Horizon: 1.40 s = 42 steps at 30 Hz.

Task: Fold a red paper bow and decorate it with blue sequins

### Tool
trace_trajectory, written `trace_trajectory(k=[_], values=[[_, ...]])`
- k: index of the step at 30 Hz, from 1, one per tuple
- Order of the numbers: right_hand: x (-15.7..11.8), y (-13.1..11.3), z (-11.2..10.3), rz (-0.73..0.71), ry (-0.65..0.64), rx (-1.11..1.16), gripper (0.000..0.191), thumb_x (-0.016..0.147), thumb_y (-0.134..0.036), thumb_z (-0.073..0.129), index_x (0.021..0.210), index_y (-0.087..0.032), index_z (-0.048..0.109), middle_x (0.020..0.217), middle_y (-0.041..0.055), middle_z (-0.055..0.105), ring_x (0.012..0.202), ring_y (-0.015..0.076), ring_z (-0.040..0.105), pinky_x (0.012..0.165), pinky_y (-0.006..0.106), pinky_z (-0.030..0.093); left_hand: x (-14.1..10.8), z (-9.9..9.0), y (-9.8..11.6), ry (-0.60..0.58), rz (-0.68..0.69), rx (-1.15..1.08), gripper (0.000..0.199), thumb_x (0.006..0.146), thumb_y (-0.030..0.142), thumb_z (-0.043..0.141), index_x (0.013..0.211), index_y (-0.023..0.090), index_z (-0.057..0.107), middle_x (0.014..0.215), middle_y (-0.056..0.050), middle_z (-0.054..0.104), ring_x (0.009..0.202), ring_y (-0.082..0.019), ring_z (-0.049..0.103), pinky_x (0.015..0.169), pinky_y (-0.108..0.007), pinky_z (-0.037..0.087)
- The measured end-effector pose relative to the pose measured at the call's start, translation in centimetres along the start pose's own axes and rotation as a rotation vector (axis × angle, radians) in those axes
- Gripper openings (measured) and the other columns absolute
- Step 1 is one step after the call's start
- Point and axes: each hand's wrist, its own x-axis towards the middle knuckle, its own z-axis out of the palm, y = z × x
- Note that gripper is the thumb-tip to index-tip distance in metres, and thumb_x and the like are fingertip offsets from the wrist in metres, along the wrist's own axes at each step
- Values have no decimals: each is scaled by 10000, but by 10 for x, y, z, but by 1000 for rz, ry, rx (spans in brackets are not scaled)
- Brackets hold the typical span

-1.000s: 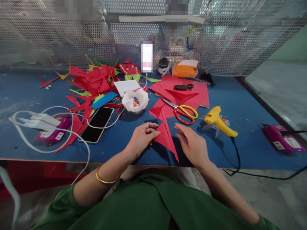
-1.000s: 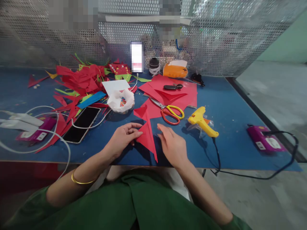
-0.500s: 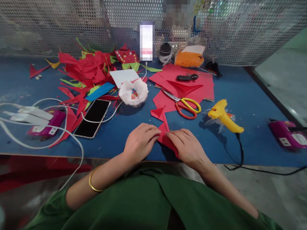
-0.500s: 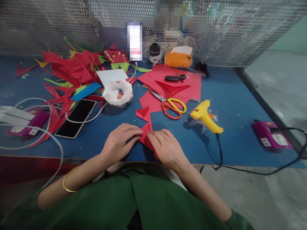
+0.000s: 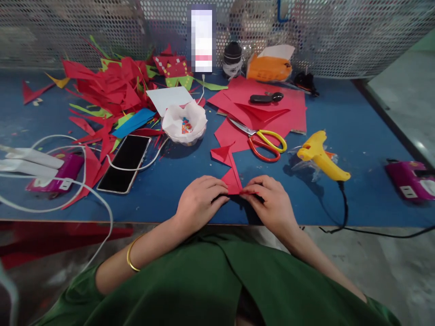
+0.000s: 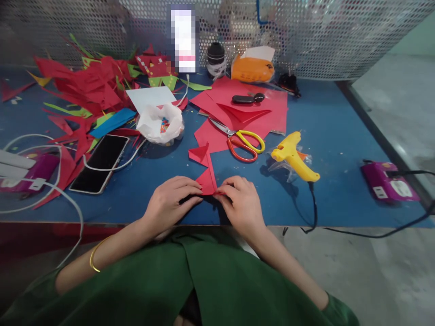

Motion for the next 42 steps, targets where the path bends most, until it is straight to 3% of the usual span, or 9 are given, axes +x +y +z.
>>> trace_trajectory(k=[7, 15, 23, 29, 42], values=[[10, -3, 2, 132, -52, -32, 202, 926, -289, 610, 741, -208, 623, 895, 57, 667, 846, 225, 602, 747, 387, 442, 7, -1, 5, 35, -100, -1, 88, 881, 130, 669, 819, 175, 715, 913, -53, 744, 882, -197, 662, 781, -341, 546], [15, -4, 5, 234, -1, 57, 264, 909, -433, 639, 759, -216, 645, 860, 39, 663, 818, 213, 626, 742, 373, 450, 9, -2, 8, 0, -135, 6, 63, 889, 146, 671, 836, 167, 697, 932, -49, 715, 919, -192, 624, 812, -336, 525], [16, -5, 5, 203, 9, 20, 292, 941, -438, 589, 755, -228, 672, 856, 40, 673, 820, 208, 626, 739, 372, 432, 8, -1, 4, -10, -142, -23, 59, 863, 132, 700, 824, 175, 691, 930, -40, 716, 919, -191, 620, 809, -333, 521], [13, -2, 1, 184, -54, 88, 192, 936, -360, 608, 824, -216, 670, 923, 54, 671, 897, 222, 636, 791, 393, 450, 9, 0, 5, -10, -149, -14, 100, 877, 112, 663, 795, 168, 672, 928, -51, 709, 927, -200, 612, 804, -347, 526], [17, -11, 7, 238, 28, -13, 169, 909, -310, 633, 777, -205, 648, 885, 56, 648, 837, 213, 620, 745, 378, 435, 10, 1, 7, 9, -129, 28, 99, 887, 137, 652, 792, 161, 659, 910, -58, 693, 912, -202, 593, 794, -350, 517]])
